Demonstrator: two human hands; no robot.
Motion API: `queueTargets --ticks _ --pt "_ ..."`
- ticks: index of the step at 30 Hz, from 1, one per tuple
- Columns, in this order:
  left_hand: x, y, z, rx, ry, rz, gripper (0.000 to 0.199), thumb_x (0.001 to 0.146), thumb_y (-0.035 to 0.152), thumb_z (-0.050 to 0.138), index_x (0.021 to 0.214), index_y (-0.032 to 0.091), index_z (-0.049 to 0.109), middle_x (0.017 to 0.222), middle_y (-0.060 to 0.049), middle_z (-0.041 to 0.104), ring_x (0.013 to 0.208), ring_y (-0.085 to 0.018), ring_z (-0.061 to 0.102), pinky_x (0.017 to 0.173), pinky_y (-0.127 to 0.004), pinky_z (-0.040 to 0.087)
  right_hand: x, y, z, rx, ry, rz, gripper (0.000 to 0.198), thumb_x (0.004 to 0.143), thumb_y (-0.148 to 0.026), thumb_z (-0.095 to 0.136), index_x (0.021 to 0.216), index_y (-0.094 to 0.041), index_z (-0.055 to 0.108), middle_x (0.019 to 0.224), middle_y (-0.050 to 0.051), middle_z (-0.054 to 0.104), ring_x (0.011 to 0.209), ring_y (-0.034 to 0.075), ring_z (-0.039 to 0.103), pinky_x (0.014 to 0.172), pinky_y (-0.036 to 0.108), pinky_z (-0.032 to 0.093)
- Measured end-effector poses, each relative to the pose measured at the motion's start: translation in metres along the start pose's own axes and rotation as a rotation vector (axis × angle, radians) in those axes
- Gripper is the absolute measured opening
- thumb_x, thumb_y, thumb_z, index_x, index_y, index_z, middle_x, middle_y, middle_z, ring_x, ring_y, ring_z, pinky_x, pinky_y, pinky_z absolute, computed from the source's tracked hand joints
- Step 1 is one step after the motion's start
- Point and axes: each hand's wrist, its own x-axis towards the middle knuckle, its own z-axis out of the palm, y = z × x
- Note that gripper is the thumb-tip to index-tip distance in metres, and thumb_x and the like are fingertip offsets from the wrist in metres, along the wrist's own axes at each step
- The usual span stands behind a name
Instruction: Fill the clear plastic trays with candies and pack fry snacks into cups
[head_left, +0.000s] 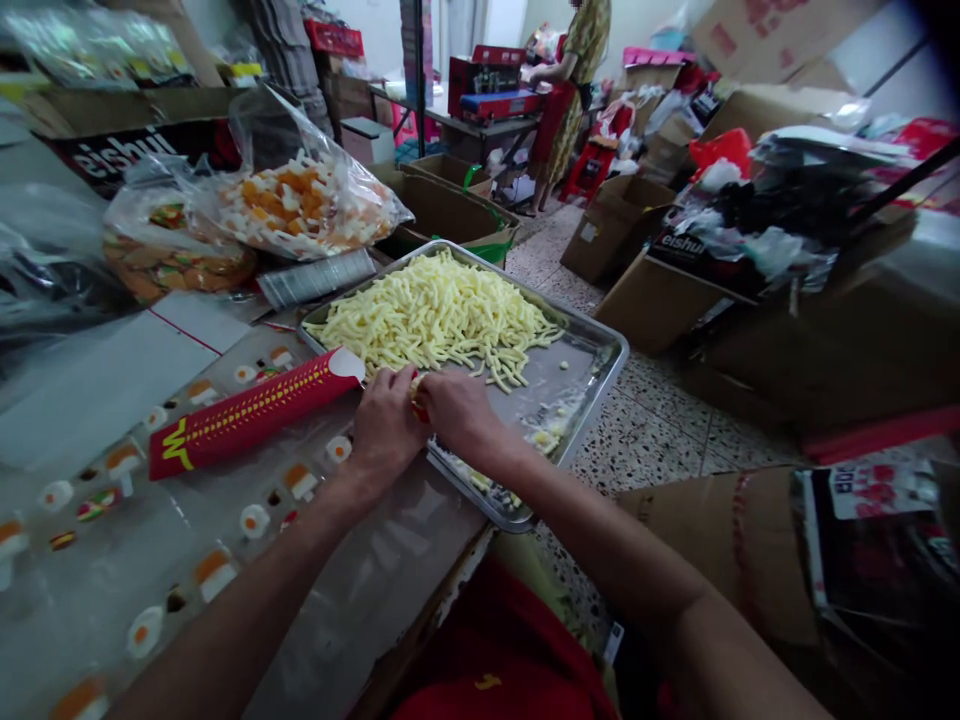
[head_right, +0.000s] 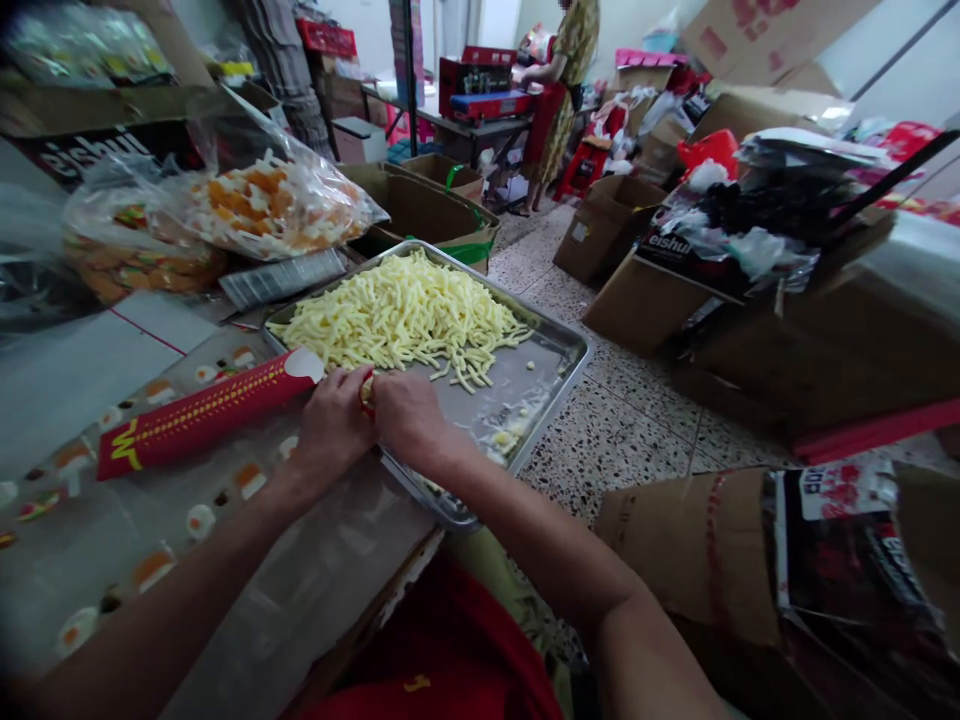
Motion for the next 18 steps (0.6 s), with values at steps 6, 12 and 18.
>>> queueTargets --ticks 6,12,18 --pt "0.002 0.009 0.01 0.032 0.063 0.005 0.052 0.082 0.019 0.06 0.134 0.013 0.057 0.112 -0.017 0.062 0.106 -0.034 0.061 0.095 -0.044 0.049 -0.006 0.013 0.0 0.092 0.04 0.023 0.017 0.089 -0.016 0.055 0.087 -0.02 0.071 0.093 0.007 0.074 0.084 0.021 0.065 0.071 0.031 0.039" --pt "0.007 0.005 0.012 -0.085 0.154 0.059 0.054 0.079 0.023 0.062 0.132 0.013 0.058 0.11 -0.015 0.062 0.102 -0.033 0.061 0.094 -0.044 0.05 0.005 0.013 0.013 0.502 0.251 0.173 0.021 0.077 -0.014 0.061 0.095 -0.023 0.055 0.081 -0.003 0.066 0.073 0.016 0.061 0.063 0.025 0.039" --pt "0.012 0.0 0.017 -0.208 0.15 0.105 0.046 0.072 0.022 0.071 0.116 0.016 0.061 0.106 -0.011 0.063 0.1 -0.03 0.062 0.092 -0.04 0.052 0.005 0.02 0.005 0.615 0.244 -0.045 0.018 0.076 -0.01 0.065 0.089 -0.022 0.063 0.08 -0.005 0.067 0.074 0.014 0.061 0.065 0.023 0.04"
